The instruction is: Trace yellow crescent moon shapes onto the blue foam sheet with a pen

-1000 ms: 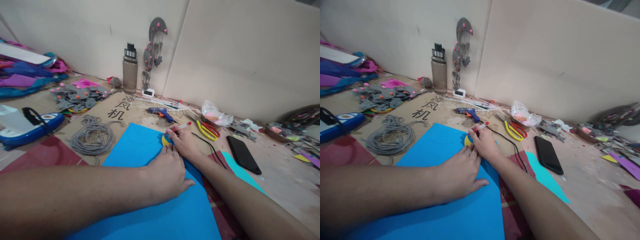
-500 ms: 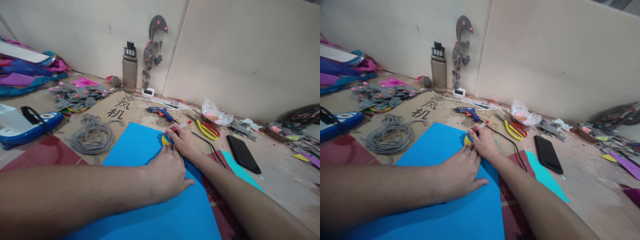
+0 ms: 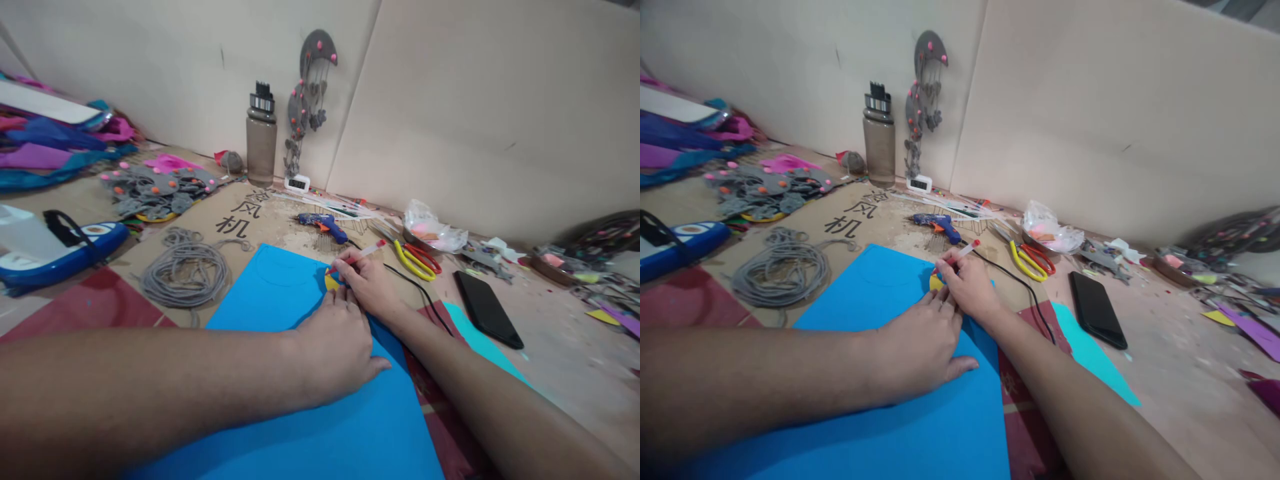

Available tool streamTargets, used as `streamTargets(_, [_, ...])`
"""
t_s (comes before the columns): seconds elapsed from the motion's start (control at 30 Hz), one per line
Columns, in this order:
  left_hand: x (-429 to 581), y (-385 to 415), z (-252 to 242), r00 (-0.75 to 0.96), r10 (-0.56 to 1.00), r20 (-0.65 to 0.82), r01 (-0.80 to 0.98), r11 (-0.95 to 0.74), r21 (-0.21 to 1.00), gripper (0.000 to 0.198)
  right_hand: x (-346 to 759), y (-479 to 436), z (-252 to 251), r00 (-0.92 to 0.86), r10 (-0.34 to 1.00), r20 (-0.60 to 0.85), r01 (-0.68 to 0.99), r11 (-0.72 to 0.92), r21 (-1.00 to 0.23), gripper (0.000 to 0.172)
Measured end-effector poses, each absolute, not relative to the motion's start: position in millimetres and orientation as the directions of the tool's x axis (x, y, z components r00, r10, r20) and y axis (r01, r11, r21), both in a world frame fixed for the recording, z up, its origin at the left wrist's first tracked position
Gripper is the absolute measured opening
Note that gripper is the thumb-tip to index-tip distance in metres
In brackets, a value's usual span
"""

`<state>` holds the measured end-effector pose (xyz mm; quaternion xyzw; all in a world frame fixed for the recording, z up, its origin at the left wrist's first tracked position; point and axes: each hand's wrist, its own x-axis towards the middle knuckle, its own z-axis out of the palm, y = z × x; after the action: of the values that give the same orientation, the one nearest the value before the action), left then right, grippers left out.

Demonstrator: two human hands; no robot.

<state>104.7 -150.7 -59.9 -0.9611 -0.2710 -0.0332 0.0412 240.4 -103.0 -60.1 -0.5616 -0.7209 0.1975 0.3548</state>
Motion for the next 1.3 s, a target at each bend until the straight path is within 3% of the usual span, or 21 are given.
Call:
streamTargets(0.47, [104.4,-150.6,-63.2,0.853,0.507,0.121,0.517,-0.854,-0.061,0.082,240.0,-104.0,-60.3,-0.156,0.945,0.289,0.622,0.321,-0.714,0.019])
streamTargets(0.67, [104.6,-151.0,-59.8,0.846,0.525,0.094,0.53,-0.847,-0.042,0.078,241.8,-101.3,-64.4,0.008,0.945,0.327,0.534,0.273,-0.8,0.024])
streamTargets(0.87, [104.6,-151.5,-59.3,0.847,0.52,0.105,0.529,-0.844,-0.087,0.078,243.1,-97.4,-67.8,0.019,0.928,0.372,0.651,0.271,-0.709,0.024])
streamTargets(1.3, [104.9,-152.0,-61.0,0.85,0.52,0.09,0.526,-0.847,-0.075,0.083,240.2,-100.0,-60.9,-0.024,0.933,0.36,0.715,0.268,-0.646,0.022])
